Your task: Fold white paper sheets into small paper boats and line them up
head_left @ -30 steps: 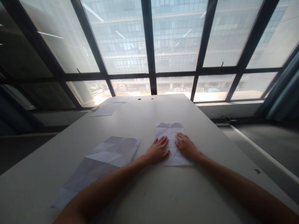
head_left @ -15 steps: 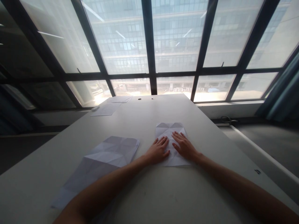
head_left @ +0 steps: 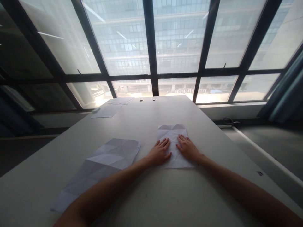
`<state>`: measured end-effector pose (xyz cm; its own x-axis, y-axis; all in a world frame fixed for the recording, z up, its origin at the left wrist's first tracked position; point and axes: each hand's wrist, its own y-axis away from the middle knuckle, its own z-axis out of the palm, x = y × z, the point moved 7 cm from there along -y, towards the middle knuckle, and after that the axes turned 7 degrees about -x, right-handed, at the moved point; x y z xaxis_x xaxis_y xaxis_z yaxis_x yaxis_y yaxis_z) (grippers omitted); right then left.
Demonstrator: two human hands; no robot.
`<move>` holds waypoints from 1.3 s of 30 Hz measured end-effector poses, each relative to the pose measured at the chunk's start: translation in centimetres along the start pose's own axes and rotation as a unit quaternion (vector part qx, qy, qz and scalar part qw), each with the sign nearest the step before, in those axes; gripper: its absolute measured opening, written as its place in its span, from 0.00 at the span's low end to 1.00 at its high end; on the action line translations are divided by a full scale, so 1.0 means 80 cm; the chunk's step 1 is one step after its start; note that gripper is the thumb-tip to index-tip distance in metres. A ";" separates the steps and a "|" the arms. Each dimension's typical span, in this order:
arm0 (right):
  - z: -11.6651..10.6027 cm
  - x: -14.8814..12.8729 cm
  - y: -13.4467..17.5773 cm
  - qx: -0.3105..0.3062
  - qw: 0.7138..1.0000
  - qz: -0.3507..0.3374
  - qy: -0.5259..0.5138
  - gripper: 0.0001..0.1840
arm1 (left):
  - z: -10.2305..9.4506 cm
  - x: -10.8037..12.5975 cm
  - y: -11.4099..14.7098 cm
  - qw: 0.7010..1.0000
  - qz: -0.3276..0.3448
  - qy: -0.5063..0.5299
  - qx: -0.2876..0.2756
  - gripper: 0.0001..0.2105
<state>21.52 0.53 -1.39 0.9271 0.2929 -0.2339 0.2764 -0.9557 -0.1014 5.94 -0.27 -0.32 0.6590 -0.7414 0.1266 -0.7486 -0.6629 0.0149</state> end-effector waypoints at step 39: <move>-0.012 0.007 0.004 0.017 0.999 0.033 0.016 0.28 | -0.026 -0.003 0.002 0.995 -0.031 0.025 0.096 0.17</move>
<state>22.37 0.35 -0.60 0.9509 0.2270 -0.2102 0.2054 -0.9713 -0.1196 5.51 0.05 1.69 0.6956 -0.6953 0.1808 -0.6754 -0.7187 -0.1651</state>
